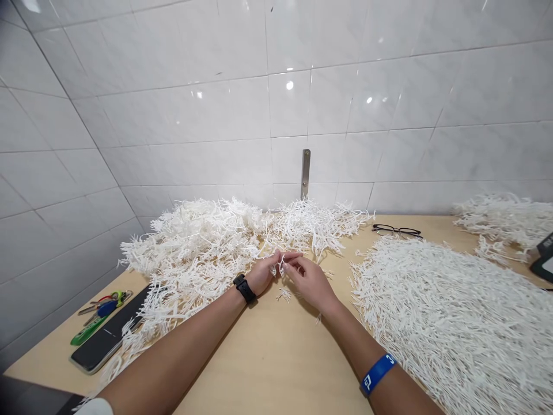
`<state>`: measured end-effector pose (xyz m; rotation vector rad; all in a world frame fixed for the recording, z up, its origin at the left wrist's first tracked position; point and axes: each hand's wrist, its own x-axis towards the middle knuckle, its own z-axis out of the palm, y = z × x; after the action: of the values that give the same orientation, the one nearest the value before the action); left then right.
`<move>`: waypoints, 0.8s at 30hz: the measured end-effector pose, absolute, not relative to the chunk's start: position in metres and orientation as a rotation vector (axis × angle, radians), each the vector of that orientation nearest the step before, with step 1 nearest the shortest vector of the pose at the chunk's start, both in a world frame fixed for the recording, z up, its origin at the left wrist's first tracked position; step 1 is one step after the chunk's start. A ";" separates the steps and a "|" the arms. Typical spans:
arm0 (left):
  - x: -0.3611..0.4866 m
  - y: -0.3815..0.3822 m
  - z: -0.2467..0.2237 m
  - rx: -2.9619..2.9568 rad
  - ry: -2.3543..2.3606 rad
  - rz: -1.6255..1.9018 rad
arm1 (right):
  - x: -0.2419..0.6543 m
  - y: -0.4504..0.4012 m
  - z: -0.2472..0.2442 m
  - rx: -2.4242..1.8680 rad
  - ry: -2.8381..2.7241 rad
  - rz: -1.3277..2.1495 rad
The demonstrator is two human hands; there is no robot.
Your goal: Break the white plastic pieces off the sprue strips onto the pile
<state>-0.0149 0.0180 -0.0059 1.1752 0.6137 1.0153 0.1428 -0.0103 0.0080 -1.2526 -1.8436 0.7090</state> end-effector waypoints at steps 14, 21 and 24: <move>-0.009 0.020 -0.013 1.253 0.725 0.951 | 0.137 -0.014 0.005 -1.153 -1.905 0.948; -0.009 0.023 -0.017 1.201 0.803 1.041 | 0.133 -0.018 0.009 -1.129 -1.853 1.002; -0.009 0.024 -0.019 1.147 0.814 1.072 | 0.131 -0.019 0.010 -1.105 -1.816 1.037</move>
<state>-0.0087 0.0240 -0.0185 1.1475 0.8135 1.0722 0.1306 -0.0189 0.0095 -1.1055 -1.8158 1.0369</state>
